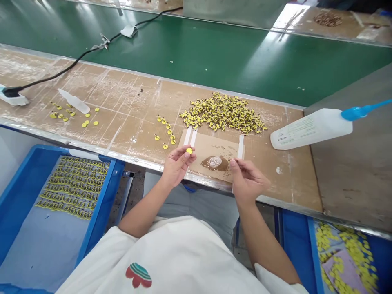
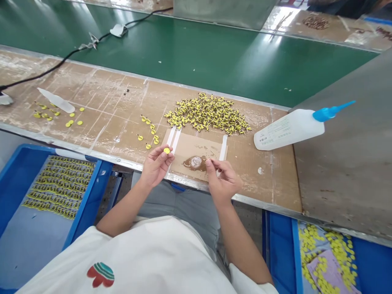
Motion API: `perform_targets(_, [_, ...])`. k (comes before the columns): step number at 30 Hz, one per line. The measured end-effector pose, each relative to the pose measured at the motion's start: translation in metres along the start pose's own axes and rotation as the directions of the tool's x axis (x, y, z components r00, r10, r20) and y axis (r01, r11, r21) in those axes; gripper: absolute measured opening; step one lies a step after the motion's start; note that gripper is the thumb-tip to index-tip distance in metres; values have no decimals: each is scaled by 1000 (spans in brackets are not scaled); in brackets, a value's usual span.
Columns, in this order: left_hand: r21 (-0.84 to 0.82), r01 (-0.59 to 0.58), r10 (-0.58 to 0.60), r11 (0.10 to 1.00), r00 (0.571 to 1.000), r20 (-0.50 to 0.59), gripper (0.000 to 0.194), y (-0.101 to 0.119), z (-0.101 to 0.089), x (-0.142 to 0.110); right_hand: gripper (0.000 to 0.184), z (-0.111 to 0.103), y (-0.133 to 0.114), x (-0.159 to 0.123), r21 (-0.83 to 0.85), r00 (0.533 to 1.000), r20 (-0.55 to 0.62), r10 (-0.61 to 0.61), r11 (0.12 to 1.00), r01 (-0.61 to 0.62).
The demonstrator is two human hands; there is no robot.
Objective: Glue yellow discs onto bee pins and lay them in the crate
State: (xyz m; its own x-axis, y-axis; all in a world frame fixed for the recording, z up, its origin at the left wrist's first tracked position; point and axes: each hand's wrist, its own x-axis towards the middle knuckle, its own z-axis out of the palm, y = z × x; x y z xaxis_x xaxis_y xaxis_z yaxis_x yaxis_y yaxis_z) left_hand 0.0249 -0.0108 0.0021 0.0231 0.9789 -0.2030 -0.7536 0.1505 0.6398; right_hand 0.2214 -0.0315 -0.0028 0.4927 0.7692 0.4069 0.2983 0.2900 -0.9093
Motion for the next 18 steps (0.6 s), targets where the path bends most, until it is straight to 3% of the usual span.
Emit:
perform_targets(6, [-2, 14, -14, 1000, 999, -29, 34, -1, -2, -1, 17, 18, 2, -8, -72, 997, 59, -59, 995, 63])
perform_targets(18, [-21, 23, -23, 1000, 1000, 12, 32, 0, -2, -1, 16, 18, 5, -10, -122, 992, 112, -59, 990, 72])
